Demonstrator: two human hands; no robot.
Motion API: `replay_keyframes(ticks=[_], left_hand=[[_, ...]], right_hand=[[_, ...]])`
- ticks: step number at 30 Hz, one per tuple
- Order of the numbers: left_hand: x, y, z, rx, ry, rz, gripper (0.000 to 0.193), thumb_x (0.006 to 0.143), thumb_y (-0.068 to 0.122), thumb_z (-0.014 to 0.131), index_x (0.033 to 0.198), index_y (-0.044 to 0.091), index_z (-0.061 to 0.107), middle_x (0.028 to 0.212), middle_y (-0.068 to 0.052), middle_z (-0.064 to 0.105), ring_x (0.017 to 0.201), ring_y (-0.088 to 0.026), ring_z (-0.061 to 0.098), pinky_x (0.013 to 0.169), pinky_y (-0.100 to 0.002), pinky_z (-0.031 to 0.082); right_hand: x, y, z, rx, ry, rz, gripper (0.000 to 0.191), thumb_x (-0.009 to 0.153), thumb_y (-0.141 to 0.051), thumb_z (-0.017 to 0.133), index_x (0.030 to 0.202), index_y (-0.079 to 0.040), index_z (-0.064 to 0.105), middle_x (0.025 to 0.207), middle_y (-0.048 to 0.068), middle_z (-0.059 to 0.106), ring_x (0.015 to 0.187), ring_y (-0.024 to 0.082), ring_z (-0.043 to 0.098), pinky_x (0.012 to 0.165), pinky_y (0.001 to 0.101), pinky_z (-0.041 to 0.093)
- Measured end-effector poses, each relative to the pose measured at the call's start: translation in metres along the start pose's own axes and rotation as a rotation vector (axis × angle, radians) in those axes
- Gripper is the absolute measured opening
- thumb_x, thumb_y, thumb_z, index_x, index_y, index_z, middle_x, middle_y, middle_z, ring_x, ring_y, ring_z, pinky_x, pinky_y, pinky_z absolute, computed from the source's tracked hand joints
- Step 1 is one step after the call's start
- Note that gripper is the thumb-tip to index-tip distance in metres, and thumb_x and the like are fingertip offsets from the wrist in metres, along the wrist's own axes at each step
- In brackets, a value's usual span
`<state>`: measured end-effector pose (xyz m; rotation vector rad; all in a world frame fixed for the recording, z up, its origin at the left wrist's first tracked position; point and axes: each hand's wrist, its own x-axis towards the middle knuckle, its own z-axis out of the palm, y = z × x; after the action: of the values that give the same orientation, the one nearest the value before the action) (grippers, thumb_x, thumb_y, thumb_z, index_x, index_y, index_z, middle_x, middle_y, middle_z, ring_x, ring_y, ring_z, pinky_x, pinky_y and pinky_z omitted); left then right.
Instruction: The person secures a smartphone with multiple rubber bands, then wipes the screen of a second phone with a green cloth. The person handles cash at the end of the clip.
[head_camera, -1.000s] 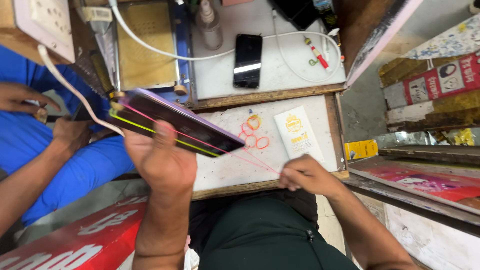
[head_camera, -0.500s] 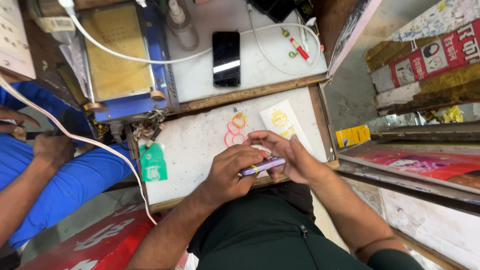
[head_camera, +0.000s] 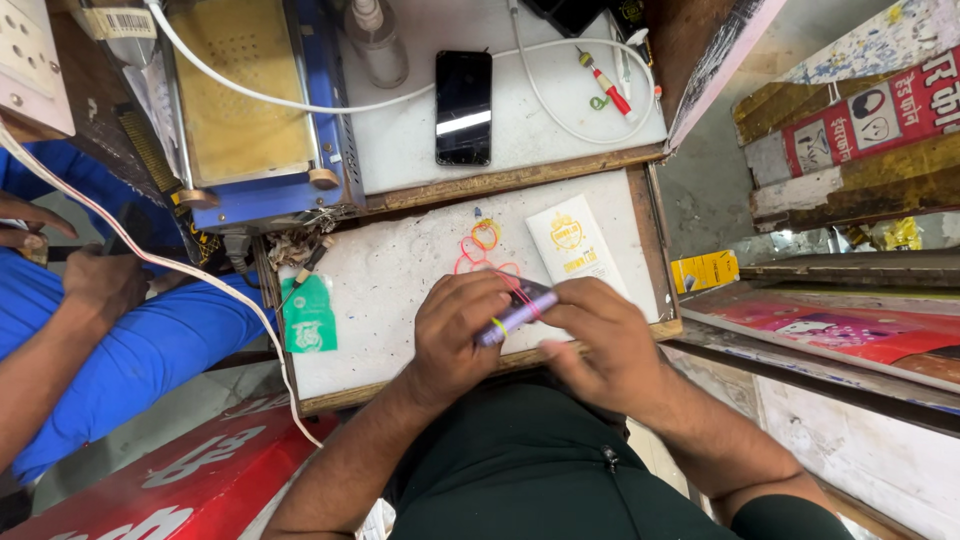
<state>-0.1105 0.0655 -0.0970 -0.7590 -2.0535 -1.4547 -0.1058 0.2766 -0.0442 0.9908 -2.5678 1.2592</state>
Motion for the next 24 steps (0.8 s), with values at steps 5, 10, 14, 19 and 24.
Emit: replay_keyframes(ticks=[5,10,14,19,24], left_hand=[[0.003,0.004,-0.006,0.072,-0.029,0.205,0.038,0.085,0.014,0.086,0.115,0.007,0.063,0.111,-0.011,0.065,0.104,-0.029,0.067,0.084,-0.044,0.058],[0.003,0.006,-0.009,0.183,-0.01,0.319,0.029,0.087,0.009,0.084,0.109,0.014,0.067,0.108,-0.004,0.064,0.106,-0.024,0.067,0.094,-0.047,0.055],[0.0,0.007,-0.012,0.23,-0.009,0.385,0.027,0.091,0.016,0.086,0.109,0.02,0.066,0.109,0.002,0.065,0.108,-0.02,0.066,0.108,-0.052,0.043],[-0.005,0.01,-0.007,0.191,-0.109,0.471,0.021,0.097,0.019,0.081,0.111,0.022,0.066,0.11,0.005,0.066,0.112,-0.018,0.065,0.114,-0.053,0.036],[-0.01,0.012,-0.004,0.183,-0.138,0.482,0.018,0.099,0.022,0.079,0.111,0.023,0.066,0.112,0.006,0.067,0.114,-0.017,0.064,0.115,-0.052,0.036]], right_hand=[[-0.009,0.005,0.004,0.094,0.258,0.048,0.041,0.108,-0.025,0.05,0.087,0.001,0.072,0.092,0.016,0.074,0.076,0.024,0.073,0.066,0.0321,0.057],[-0.016,0.006,0.011,0.054,0.345,-0.122,0.052,0.113,-0.033,0.04,0.083,-0.002,0.07,0.088,0.014,0.073,0.075,0.026,0.074,0.069,0.0342,0.059],[-0.012,0.015,0.018,0.245,0.473,0.014,0.05,0.116,-0.033,0.038,0.096,0.002,0.067,0.095,0.014,0.073,0.084,0.026,0.073,0.079,0.0348,0.06],[0.013,0.054,0.026,0.888,0.015,0.614,0.049,0.113,-0.036,0.034,0.121,0.002,0.063,0.11,0.01,0.067,0.098,0.015,0.063,0.085,0.028,0.053],[0.035,0.082,0.049,1.007,-0.147,0.748,0.049,0.11,-0.039,0.035,0.114,-0.001,0.066,0.095,0.006,0.067,0.079,0.009,0.056,0.068,0.0234,0.044]])
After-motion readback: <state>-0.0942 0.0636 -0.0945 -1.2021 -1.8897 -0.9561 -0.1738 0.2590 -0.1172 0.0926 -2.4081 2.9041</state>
